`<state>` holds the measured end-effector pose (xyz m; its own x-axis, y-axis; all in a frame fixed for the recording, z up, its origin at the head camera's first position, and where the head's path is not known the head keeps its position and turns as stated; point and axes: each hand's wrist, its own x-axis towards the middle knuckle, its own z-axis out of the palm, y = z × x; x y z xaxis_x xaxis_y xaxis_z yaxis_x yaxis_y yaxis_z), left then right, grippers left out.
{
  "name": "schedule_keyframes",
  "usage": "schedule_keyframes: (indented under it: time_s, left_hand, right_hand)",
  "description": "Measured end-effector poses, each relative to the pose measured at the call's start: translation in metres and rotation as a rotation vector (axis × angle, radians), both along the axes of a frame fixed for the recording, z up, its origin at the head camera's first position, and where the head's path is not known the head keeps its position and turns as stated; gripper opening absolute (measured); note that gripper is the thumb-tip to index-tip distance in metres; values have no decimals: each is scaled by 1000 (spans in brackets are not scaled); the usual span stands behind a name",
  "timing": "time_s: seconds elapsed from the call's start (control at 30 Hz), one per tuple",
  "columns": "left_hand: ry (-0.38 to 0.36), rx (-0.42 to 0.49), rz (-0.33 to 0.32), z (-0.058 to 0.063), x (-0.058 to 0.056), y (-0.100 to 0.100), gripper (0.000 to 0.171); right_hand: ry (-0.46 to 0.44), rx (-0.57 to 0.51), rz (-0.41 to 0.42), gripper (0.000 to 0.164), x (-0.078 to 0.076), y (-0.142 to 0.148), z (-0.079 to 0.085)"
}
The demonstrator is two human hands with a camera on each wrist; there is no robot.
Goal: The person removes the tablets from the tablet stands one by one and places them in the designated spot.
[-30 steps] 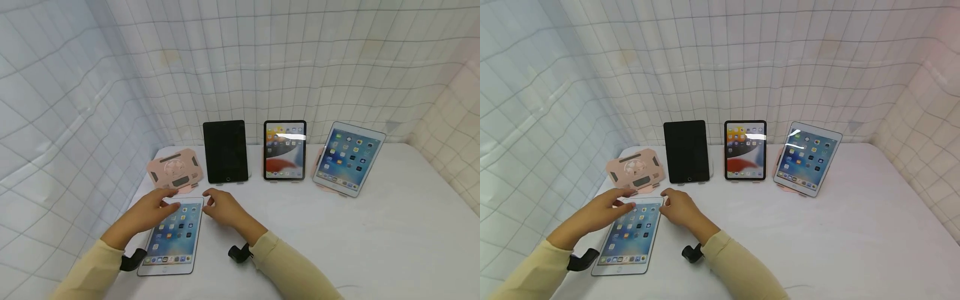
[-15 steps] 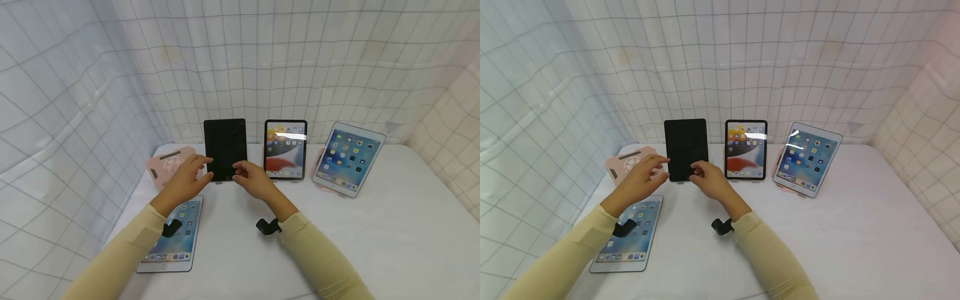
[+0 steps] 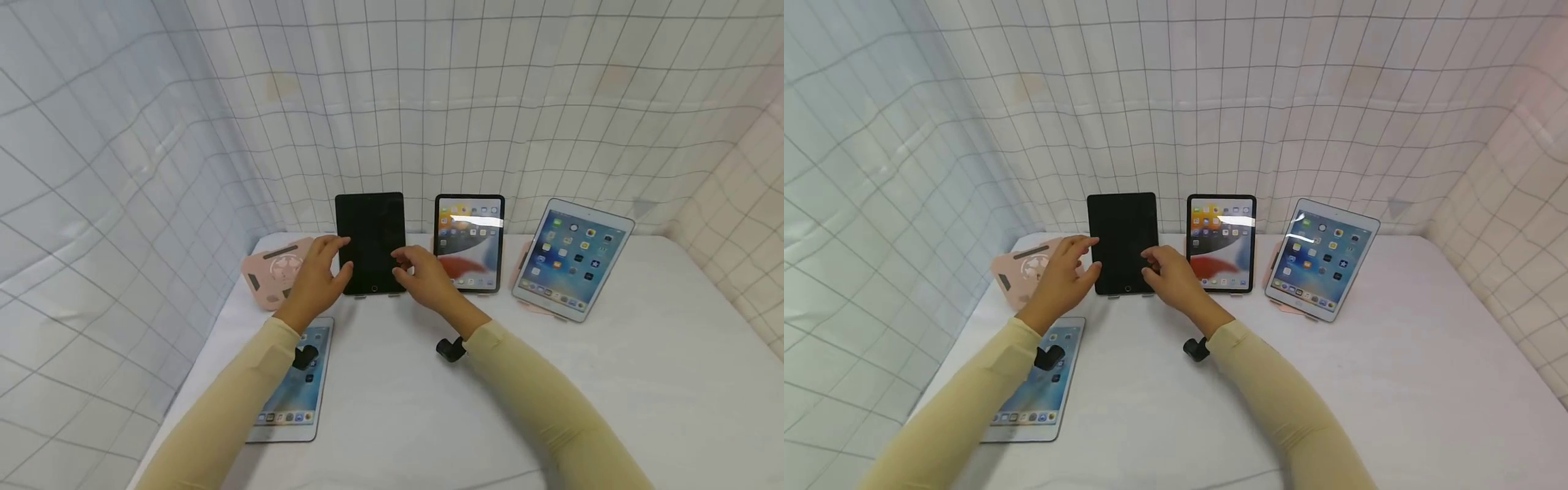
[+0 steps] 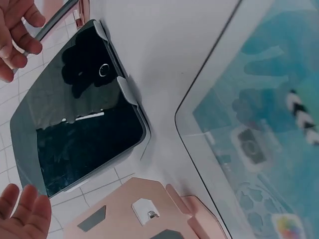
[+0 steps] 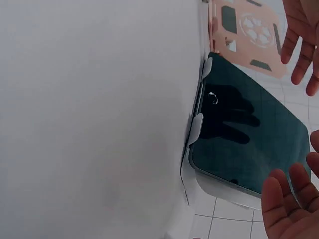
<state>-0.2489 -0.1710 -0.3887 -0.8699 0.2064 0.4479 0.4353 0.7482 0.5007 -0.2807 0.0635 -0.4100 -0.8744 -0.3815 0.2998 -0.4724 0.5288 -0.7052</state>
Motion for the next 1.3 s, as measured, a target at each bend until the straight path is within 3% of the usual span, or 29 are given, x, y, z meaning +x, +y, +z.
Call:
schedule_keyframes:
  time_s: [0.27,0.6,0.87,1.13,1.3]
  left_hand:
    - [94,97,44,0,-22,6,46]
    - [132,165,2,-5,-42,8,46]
    - [-15,239,91,0,-52,14,55]
    - [-174,233,124,1,-60,11,66]
    - [-230,244,145,1,-60,8,65]
  right_hand:
    - [59,-13,-87,33,-19,-1,13]
    - [45,25,-88,47,-37,0,32]
    - [6,-2,-130,55,-47,-6,32]
    - [2,-19,-151,58,-57,-8,26]
    - [-30,-11,-142,59,-61,-9,20]
